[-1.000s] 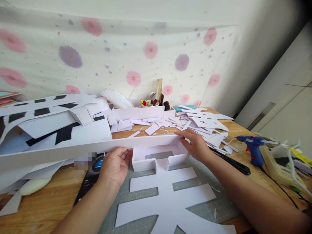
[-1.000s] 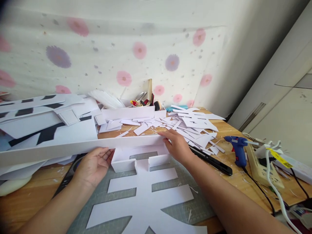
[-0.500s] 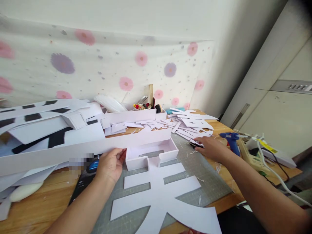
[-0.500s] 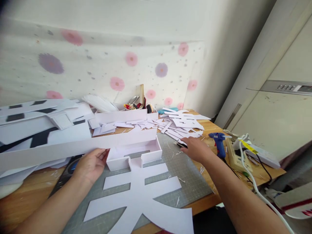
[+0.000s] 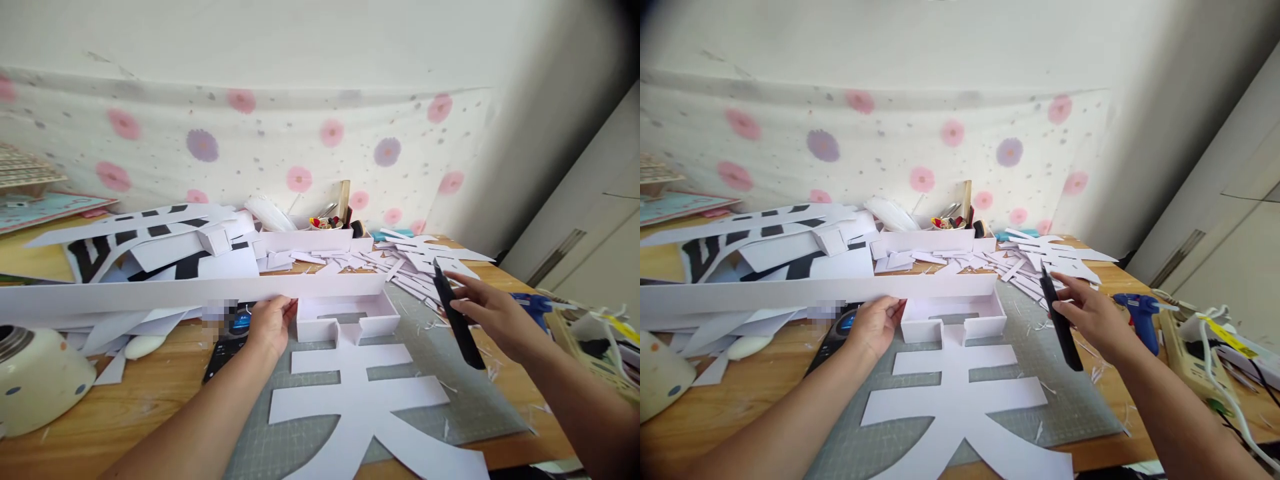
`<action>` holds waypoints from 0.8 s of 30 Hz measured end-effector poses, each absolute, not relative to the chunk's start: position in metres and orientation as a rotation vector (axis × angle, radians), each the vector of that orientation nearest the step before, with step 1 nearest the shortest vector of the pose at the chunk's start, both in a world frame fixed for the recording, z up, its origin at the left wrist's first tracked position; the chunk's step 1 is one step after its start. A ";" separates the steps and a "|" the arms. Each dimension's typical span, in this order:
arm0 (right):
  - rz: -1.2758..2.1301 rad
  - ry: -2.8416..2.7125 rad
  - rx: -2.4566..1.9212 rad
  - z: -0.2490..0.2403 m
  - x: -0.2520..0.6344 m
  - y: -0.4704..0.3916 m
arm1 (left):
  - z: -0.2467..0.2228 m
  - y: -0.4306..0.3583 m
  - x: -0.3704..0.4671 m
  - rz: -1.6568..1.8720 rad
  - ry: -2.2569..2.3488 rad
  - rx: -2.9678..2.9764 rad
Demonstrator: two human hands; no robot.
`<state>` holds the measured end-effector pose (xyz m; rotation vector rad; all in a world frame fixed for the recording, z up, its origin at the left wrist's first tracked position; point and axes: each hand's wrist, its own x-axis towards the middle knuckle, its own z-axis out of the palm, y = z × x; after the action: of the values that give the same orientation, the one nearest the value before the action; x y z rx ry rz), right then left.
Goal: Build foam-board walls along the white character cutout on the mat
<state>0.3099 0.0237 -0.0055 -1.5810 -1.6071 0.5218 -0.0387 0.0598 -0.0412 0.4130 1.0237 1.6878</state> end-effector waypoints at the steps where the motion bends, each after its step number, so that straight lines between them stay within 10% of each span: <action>1: 0.751 -1.524 -1.452 0.000 0.299 0.018 | -0.041 0.060 -0.039 1.688 1.024 0.415; 13: 1.458 -1.202 -0.899 0.029 0.209 -0.004 | -0.043 0.061 -0.041 1.689 1.039 0.425; 24: 1.182 -1.500 -0.617 0.014 0.196 0.021 | -0.047 0.063 -0.043 1.648 1.091 0.473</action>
<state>0.1964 0.0210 0.0137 -0.6166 -1.4997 1.1824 -0.0433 0.0626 -0.0466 0.4727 1.0908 1.6481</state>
